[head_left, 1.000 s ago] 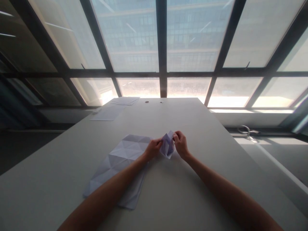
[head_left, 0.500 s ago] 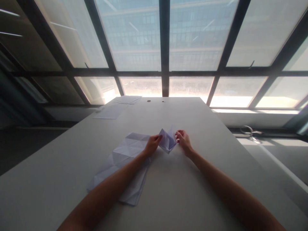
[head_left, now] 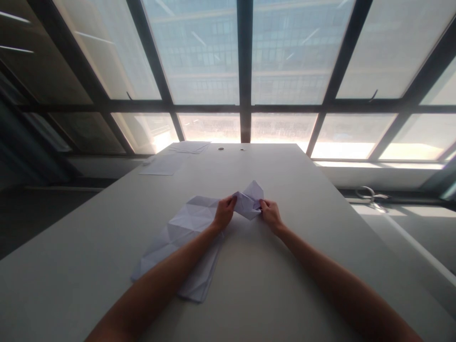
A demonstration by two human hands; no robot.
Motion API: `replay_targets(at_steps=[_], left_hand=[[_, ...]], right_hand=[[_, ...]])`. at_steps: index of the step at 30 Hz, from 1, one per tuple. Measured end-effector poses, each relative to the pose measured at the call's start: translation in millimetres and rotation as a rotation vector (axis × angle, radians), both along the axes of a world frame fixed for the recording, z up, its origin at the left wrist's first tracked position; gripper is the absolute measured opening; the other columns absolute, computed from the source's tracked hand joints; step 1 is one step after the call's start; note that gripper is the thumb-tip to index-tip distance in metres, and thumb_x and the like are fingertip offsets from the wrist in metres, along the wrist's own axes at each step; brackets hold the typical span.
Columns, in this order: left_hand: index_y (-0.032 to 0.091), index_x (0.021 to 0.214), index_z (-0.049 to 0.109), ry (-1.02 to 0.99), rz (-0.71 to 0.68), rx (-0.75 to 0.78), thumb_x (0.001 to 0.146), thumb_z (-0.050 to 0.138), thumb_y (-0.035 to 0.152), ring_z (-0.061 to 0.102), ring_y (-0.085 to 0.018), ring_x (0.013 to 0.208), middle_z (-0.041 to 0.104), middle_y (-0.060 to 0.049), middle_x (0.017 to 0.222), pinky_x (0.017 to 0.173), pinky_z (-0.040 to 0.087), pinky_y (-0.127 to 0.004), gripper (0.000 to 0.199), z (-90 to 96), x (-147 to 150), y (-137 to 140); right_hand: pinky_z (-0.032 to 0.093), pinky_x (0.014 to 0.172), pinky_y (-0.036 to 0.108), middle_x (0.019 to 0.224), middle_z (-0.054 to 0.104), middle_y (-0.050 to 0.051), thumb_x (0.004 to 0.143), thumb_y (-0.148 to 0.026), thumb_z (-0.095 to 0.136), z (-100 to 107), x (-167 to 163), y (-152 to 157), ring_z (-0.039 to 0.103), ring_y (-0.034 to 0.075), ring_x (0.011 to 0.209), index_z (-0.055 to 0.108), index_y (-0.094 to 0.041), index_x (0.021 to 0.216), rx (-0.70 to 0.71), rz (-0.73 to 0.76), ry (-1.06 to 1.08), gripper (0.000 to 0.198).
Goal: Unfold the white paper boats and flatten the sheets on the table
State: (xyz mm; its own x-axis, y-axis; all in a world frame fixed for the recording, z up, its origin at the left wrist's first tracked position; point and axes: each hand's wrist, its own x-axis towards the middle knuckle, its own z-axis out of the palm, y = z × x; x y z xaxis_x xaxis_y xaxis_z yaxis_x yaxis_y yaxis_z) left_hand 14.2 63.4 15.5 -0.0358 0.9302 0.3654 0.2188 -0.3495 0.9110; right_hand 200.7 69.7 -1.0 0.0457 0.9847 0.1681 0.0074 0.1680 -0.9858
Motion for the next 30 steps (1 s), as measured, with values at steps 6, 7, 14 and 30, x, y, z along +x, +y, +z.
replay_targets(at_steps=[6,7,14,30], left_hand=[[0.01,0.118,0.07,-0.002,-0.133,0.005,0.086,0.059,0.059,0.066,-0.024,0.089,0.074,-0.01,0.1,0.075,0.053,-0.032,0.059,0.8,2,-2],[0.011,0.126,0.065,-0.013,-0.181,-0.02,0.086,0.06,0.059,0.067,-0.024,0.089,0.074,-0.011,0.101,0.073,0.055,-0.032,0.063,-0.4,3,-3],[0.012,0.154,0.022,0.055,-0.623,-0.286,0.081,0.071,0.053,0.065,-0.016,0.055,0.069,-0.005,0.07,0.052,0.048,-0.022,0.098,-11.5,4,-6],[0.01,0.103,0.069,-0.118,-0.286,-0.166,0.07,0.062,0.031,0.037,-0.008,0.052,0.052,0.004,0.062,0.049,0.025,-0.02,0.04,-0.7,-3,2]], right_hand=[[0.036,0.048,0.025,0.055,0.058,0.0,0.067,-0.052,0.06,-6,4,10,0.049,0.013,0.049,0.058,-0.019,0.058,-0.152,-0.021,0.235,0.035],[0.035,0.047,0.025,0.053,0.056,0.0,0.067,-0.053,0.06,-8,4,11,0.047,0.013,0.048,0.057,-0.019,0.057,-0.147,-0.057,0.229,0.035],[0.03,0.045,0.024,0.051,0.051,-0.002,0.074,-0.055,0.056,-13,5,9,0.041,0.012,0.047,0.055,-0.019,0.057,-0.033,-0.175,0.154,0.04],[0.034,0.045,0.025,0.05,0.05,-0.003,0.076,-0.048,0.059,-4,16,11,0.042,0.012,0.045,0.062,-0.019,0.065,-0.095,-0.094,0.177,0.032]])
